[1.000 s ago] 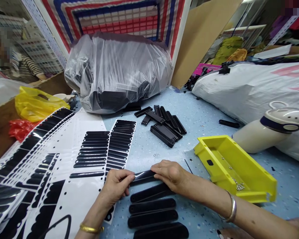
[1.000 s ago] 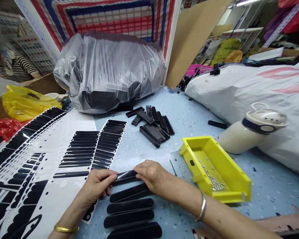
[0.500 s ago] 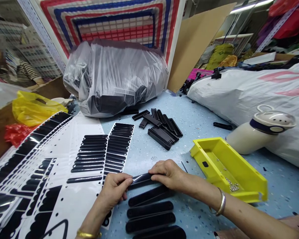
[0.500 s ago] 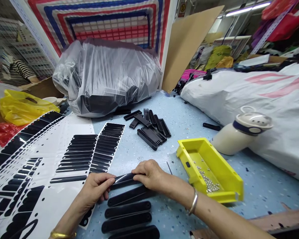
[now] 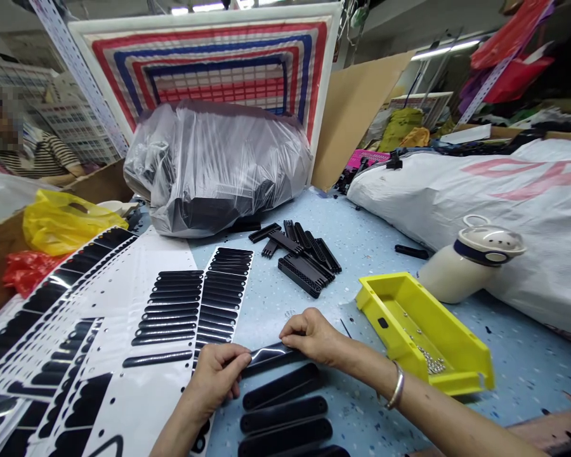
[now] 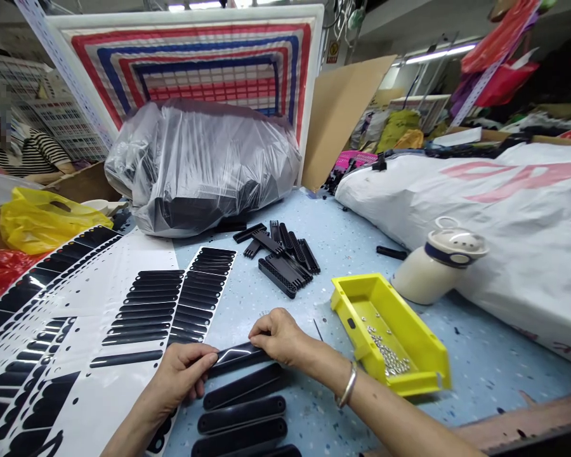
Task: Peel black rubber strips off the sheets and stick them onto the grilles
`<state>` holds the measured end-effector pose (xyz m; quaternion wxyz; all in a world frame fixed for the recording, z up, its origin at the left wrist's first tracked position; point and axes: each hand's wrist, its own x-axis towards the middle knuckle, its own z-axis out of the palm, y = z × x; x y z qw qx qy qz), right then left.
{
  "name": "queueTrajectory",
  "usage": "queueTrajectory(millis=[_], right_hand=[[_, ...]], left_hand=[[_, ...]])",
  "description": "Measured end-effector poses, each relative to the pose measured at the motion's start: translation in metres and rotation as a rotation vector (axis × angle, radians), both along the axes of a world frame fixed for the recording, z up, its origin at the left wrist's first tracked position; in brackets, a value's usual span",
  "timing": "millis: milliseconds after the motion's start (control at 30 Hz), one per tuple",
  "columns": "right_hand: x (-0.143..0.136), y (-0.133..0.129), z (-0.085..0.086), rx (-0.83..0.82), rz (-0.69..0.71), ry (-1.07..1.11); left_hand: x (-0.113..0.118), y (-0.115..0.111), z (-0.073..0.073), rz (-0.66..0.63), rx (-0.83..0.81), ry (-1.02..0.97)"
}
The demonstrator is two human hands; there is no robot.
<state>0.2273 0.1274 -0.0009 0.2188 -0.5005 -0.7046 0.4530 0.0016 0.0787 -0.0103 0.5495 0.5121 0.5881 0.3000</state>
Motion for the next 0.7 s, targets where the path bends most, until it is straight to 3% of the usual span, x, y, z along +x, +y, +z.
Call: queueTrajectory(millis=[200,333,533,700], right_hand=[[0.019,0.009,0.019,0.074,-0.146,-0.004],[0.041,0.001,0.029,0.102,-0.193,-0.033],[0.033,-0.022,0.01,0.044,-0.142,-0.072],[0.021,-0.022,-0.002,0.059,-0.165,-0.1]], left_hand=[[-0.001,0.001,-0.01,0.003,0.039,0.009],[-0.001,0.001,-0.005,-0.005,0.04,-0.006],[0.0,0.0,0.004,-0.022,0.051,0.015],[-0.001,0.0,0.003,-0.037,0.06,0.003]])
